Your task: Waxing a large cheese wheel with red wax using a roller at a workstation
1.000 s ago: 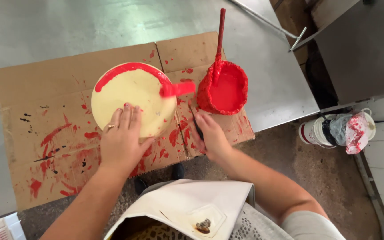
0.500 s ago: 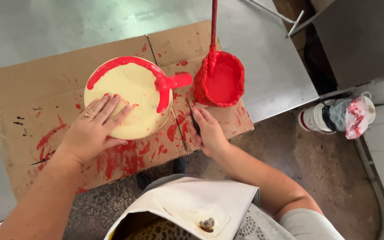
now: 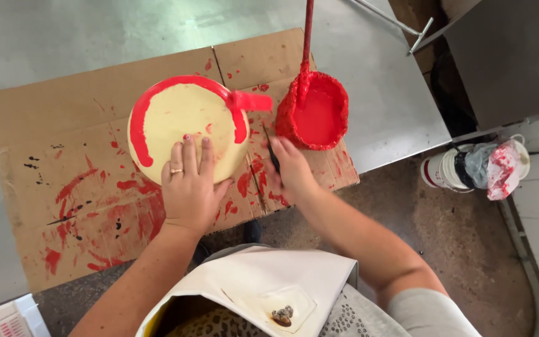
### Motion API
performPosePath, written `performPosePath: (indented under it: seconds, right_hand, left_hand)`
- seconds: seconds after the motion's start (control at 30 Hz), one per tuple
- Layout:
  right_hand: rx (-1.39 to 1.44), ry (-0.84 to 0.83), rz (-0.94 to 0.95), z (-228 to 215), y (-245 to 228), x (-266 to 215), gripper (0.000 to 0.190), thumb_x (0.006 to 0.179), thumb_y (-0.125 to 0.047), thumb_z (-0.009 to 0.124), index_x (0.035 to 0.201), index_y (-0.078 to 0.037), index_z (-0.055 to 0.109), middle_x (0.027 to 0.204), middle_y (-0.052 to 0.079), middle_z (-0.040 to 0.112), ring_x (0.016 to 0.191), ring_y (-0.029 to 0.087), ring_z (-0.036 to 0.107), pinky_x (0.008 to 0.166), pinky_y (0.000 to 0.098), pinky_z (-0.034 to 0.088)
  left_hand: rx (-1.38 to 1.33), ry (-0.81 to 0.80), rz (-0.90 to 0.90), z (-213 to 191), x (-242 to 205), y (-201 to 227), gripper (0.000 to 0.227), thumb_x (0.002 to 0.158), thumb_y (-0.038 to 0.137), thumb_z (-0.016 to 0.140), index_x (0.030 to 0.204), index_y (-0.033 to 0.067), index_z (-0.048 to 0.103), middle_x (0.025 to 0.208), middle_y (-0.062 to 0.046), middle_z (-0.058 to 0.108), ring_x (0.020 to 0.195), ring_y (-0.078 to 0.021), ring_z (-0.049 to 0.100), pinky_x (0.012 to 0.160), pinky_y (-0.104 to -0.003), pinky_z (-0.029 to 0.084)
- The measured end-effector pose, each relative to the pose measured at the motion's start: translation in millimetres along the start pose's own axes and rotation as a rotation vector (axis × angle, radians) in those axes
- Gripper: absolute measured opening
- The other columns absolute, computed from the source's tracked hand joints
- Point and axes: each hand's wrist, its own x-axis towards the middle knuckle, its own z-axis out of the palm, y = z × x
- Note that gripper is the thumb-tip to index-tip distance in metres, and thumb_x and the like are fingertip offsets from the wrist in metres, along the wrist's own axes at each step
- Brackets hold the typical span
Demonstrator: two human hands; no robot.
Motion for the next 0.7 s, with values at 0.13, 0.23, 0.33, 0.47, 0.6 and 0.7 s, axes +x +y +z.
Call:
performPosePath:
  seconds: [0.13, 0.23, 0.33, 0.47, 0.6, 0.7]
  right_hand:
    - [0.091, -0.009, 0.025, -5.7, 7.3, 14.2, 0.023, 0.109, -0.026, 0.044, 0.115, -0.011, 0.059, 0.054, 0.003, 0.041, 0.033, 0.010, 0.030, 0.028, 0.0226, 0.025]
    - [0.113, -0.039, 0.058, -15.4, 18.8, -26.4, 0.023, 0.110, -0.024, 0.041, 0.112, -0.004, 0.053, 0.052, 0.004, 0.036, 0.032, 0.009, 0.028, 0.028, 0.0214, 0.024]
    - [0.178, -0.024, 0.220, -30.7, 41.5, -47.5, 0.024, 0.110, -0.029, 0.043, 0.118, -0.010, 0.056, 0.051, 0.004, 0.035, 0.029, 0.011, 0.027, 0.025, 0.0220, 0.026]
    - [0.229, -0.083, 0.193, -20.2, 31.7, -21.9, 0.022, 0.111, -0.030, 0.042, 0.117, -0.012, 0.054, 0.051, 0.001, 0.033, 0.030, 0.009, 0.027, 0.025, 0.0209, 0.024]
    - [0.275, -0.115, 0.144, -12.8, 34.0, 41.6, 0.019, 0.110, -0.029, 0.048, 0.119, -0.014, 0.054, 0.053, 0.001, 0.036, 0.030, 0.010, 0.031, 0.026, 0.0225, 0.024]
    - [0.258, -0.115, 0.143, -19.4, 45.2, 23.5, 0.018, 0.110, -0.029, 0.049, 0.119, -0.016, 0.056, 0.049, 0.004, 0.033, 0.027, 0.015, 0.028, 0.025, 0.0263, 0.022]
  left_hand:
    - [0.000, 0.008, 0.008, 0.6, 6.9, -2.1, 0.107, 0.055, 0.056, 0.091, 0.146, 0.0082, 0.060, 0.145, -0.022, 0.055, 0.134, -0.0386, 0.050, 0.101, -0.046, 0.042]
    - [-0.065, -0.005, -0.017, 1.4, 13.4, 0.8, 0.111, 0.054, 0.059, 0.092, 0.143, 0.0038, 0.057, 0.147, -0.022, 0.052, 0.142, -0.0409, 0.044, 0.112, -0.050, 0.037]
    - [-0.175, -0.178, -0.067, 3.3, 19.4, 6.5, 0.126, 0.062, 0.057, 0.089, 0.160, -0.0015, 0.035, 0.161, -0.029, 0.037, 0.152, -0.0481, 0.026, 0.125, -0.058, 0.016]
    - [-0.190, -0.243, -0.039, 7.4, 17.3, 0.8, 0.123, 0.069, 0.047, 0.088, 0.162, -0.0035, 0.024, 0.167, -0.030, 0.024, 0.155, -0.0484, 0.014, 0.126, -0.059, 0.005]
    - [-0.222, -0.177, 0.032, 8.7, 8.8, -15.6, 0.122, 0.072, 0.053, 0.087, 0.163, -0.0032, 0.027, 0.169, -0.028, 0.020, 0.156, -0.0460, 0.010, 0.125, -0.058, 0.007]
    - [-0.228, -0.101, 0.127, 5.2, 3.9, -33.2, 0.116, 0.076, 0.065, 0.078, 0.160, -0.0048, 0.039, 0.166, -0.028, 0.032, 0.155, -0.0452, 0.021, 0.126, -0.055, 0.013]
